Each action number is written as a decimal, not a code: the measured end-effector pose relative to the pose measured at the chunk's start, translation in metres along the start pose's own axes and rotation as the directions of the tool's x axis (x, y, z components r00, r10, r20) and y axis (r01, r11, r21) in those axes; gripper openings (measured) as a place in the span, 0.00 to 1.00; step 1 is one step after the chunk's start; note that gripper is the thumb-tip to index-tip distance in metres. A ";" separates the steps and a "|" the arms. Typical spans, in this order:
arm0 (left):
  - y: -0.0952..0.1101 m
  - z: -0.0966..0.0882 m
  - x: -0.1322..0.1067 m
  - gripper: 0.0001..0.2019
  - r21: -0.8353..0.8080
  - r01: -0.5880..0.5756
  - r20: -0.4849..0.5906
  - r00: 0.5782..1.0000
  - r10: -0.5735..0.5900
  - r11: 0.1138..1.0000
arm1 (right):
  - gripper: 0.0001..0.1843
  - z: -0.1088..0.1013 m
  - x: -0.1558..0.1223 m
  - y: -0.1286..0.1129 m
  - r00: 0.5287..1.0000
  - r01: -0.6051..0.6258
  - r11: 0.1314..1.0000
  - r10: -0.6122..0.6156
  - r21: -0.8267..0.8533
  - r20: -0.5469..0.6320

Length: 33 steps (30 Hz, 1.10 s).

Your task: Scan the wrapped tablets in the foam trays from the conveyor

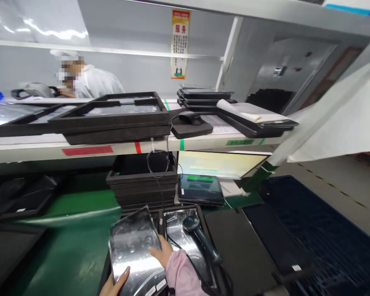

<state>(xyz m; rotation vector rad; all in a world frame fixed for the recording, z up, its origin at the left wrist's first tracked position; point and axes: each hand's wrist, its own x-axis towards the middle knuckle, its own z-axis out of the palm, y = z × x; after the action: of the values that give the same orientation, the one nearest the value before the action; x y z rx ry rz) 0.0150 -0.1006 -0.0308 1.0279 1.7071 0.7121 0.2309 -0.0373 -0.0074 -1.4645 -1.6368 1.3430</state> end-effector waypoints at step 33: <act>0.086 0.022 0.068 0.30 0.836 -0.421 0.183 0.818 0.546 0.352 | 0.36 0.010 0.009 0.020 0.988 0.097 0.991 -0.106 -0.089 -0.109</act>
<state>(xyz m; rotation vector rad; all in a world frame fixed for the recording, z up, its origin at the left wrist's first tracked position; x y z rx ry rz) 0.0510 0.0001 0.0026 2.3380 1.8880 0.2103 0.2272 -0.0343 -0.0305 -1.4566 -1.6877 1.1278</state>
